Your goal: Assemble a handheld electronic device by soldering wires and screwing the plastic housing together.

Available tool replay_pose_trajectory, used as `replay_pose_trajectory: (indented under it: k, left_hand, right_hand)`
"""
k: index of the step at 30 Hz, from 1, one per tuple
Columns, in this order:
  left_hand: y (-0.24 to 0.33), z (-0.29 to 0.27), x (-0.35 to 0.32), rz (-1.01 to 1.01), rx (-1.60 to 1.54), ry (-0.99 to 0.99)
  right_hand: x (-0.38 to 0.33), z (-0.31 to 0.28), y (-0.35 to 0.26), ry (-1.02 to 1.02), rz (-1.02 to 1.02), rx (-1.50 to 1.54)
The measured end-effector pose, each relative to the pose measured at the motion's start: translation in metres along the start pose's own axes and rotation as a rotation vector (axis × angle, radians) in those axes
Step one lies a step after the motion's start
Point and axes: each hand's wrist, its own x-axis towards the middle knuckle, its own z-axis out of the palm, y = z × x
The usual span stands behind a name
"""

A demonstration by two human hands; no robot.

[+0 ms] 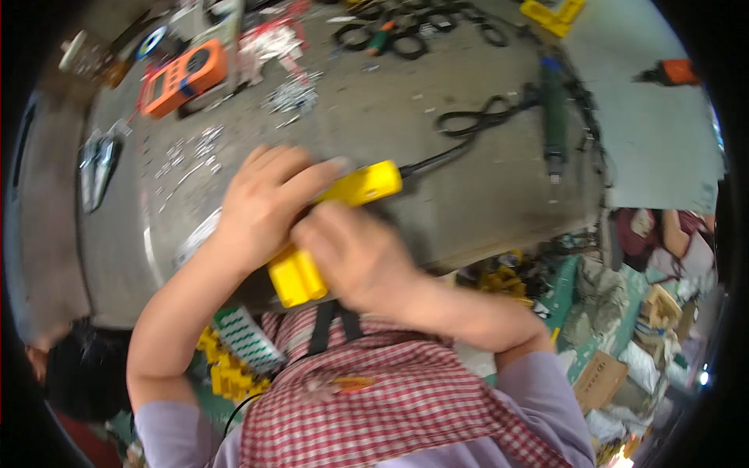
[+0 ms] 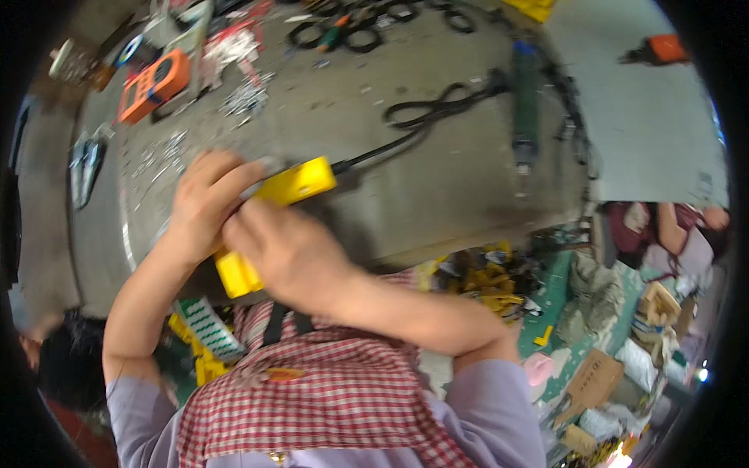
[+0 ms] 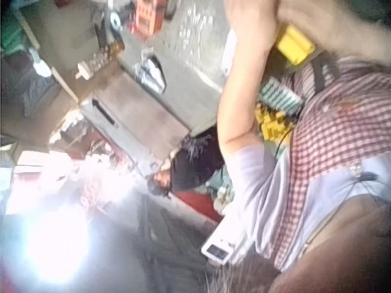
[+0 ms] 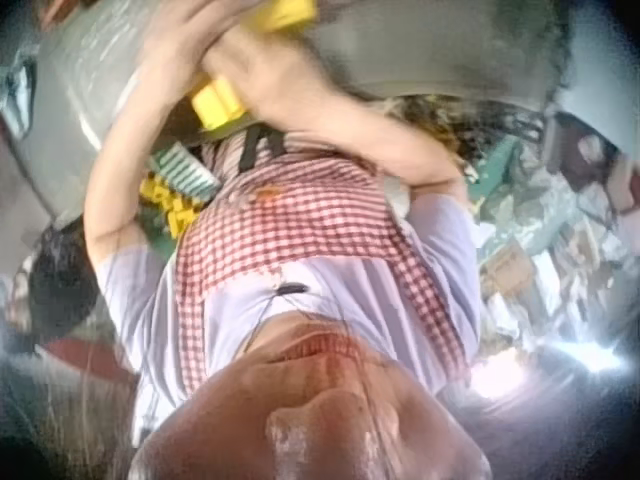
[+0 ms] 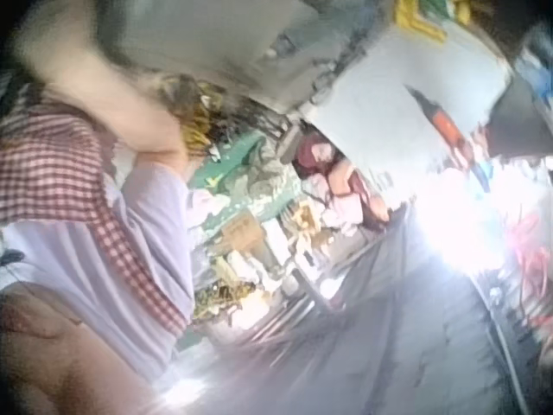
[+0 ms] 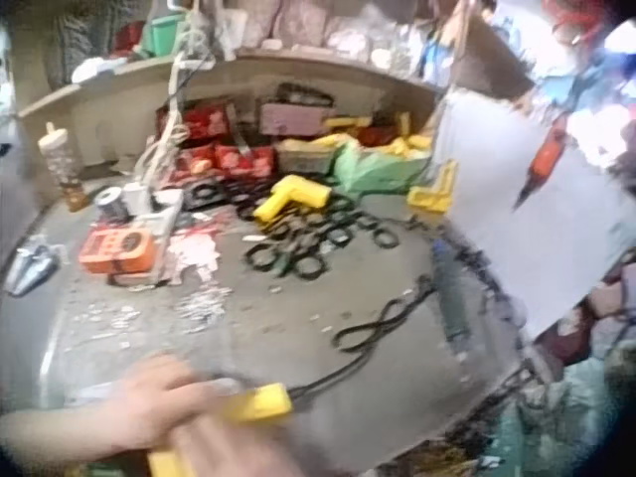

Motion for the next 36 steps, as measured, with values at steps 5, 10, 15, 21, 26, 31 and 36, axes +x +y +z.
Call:
replay_pose_trajectory:
  k: [5, 10, 15, 21, 26, 31, 36]
  left_hand:
    - [0.001, 0.006, 0.0, 0.007, 0.023, -0.017]
    - [0.004, 0.003, 0.006, -0.376, -0.24, -0.111]
    - [0.003, 0.002, -0.009, -0.425, -0.204, -0.078]
    - [0.01, 0.004, 0.0, -0.232, -0.039, 0.009]
    - [0.015, -0.003, 0.002, -0.229, 0.166, -0.098]
    - [0.024, 0.003, 0.002, -0.218, 0.246, -0.099]
    - [0.026, 0.016, -0.001, -0.326, -0.22, -0.164]
  right_hand:
    - [-0.014, -0.039, 0.061, 0.361, 0.058, -0.071]
    - [-0.048, -0.152, 0.21, 0.299, 0.768, -0.8]
    - [-0.048, -0.175, 0.207, 0.327, 0.902, 0.161]
    - [-0.015, -0.139, 0.11, 0.674, 0.362, 1.184]
    - [0.015, -0.122, 0.074, 0.612, 0.178, 1.136]
    - [0.029, -0.114, 0.06, 0.53, 0.061, 1.029]
    - [0.043, -0.096, 0.047, 0.483, 0.045, 0.982]
